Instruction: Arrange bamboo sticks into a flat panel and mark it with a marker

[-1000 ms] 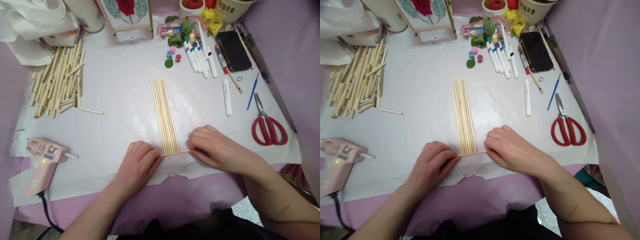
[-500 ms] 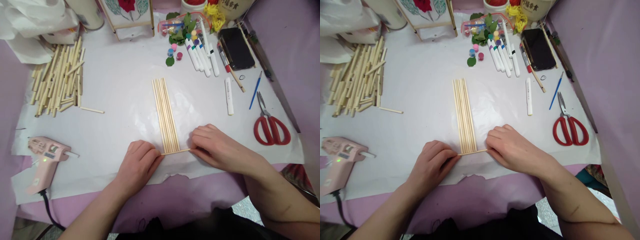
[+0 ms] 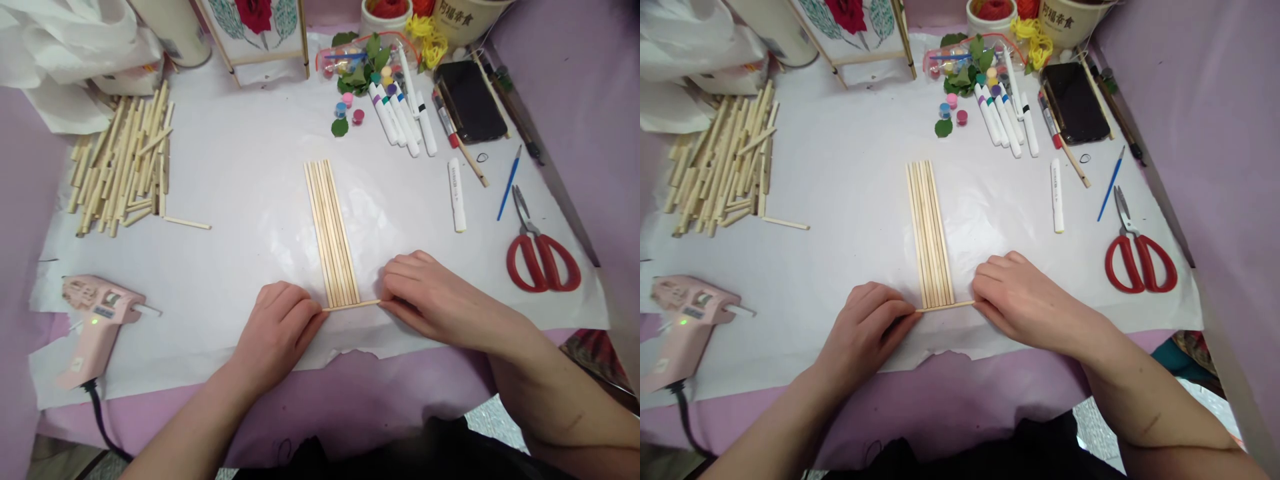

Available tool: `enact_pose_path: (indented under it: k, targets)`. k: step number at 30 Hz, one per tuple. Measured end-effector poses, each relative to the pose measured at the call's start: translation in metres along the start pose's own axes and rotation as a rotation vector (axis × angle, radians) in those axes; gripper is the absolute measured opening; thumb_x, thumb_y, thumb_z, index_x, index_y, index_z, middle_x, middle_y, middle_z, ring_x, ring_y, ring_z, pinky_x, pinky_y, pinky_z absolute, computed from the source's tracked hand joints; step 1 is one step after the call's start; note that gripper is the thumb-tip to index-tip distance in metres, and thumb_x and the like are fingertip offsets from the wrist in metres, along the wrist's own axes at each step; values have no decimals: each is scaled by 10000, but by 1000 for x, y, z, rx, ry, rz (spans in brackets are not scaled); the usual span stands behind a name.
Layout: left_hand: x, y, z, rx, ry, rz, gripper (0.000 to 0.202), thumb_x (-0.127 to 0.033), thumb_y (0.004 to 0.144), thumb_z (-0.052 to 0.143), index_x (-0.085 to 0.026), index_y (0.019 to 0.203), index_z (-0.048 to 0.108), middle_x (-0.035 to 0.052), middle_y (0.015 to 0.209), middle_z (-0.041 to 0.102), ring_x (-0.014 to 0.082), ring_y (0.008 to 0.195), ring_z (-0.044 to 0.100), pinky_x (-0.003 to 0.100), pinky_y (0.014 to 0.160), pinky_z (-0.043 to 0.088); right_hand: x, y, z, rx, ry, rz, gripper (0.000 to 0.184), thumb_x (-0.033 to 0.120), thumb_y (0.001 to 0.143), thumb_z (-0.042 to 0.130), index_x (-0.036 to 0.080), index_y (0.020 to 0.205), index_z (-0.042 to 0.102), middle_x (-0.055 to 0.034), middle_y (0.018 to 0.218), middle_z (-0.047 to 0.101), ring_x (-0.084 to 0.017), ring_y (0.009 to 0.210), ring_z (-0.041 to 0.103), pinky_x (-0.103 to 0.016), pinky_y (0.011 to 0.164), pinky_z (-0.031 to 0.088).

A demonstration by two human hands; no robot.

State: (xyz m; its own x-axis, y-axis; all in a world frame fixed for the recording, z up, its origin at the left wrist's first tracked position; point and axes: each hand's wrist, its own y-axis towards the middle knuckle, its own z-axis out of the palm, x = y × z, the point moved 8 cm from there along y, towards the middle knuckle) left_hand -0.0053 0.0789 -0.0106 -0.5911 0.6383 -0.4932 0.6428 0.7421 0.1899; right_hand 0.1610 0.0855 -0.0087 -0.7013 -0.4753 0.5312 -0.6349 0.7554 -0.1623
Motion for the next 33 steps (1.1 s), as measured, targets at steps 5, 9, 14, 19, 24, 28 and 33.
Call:
enact_pose_path:
  k: [5,9,14,19,24,28,33]
  targets:
    - [1,0,0,0,-2,-4,65,-182,884,596,-169,826,571,28,805,565,160,768,476,324,716,378,0,0,-1,-1,6,12,211,242,944,433,187,753,503,-27,756,555,-166,748,476,-324,734,323]
    - [-1,0,1,12,-2,-3,73,-188,891,581,-167,821,578,30,798,565,162,763,482,328,713,375,2,-1,0,16,-6,13,211,229,948,426,182,762,515,-25,763,560,-164,755,470,-323,736,319]
    - [-7,0,0,66,-13,26,87,-214,887,585,-179,807,573,22,771,563,164,747,497,341,710,377,6,-5,-1,27,-10,-11,201,222,945,430,179,777,531,-34,786,571,-171,777,484,-328,741,324]
    - [-15,-5,-37,-248,-106,110,136,-184,819,629,-179,941,570,41,820,581,173,774,525,340,703,427,8,-12,-7,30,92,-45,185,229,943,436,181,813,558,-34,800,588,-166,778,502,-322,755,354]
    - [5,-16,-60,-526,-105,-32,132,-185,841,574,-183,972,587,46,866,591,179,829,552,341,746,458,-16,-19,-21,-159,206,141,150,269,920,461,196,865,579,-35,873,629,-154,771,543,-278,686,384]
    - [21,-17,-57,-532,-34,-192,271,-231,852,577,-180,1117,548,45,931,594,182,886,561,351,815,459,-44,-26,-32,-396,181,386,154,273,883,477,196,828,599,-34,837,656,-162,748,563,-274,655,381]
    - [26,-5,-49,-407,50,-292,275,-242,875,529,-167,1139,550,85,1099,605,212,1049,554,391,943,443,-54,-26,-35,-542,210,486,133,251,847,505,183,861,618,-40,799,678,-164,718,585,-268,657,380]
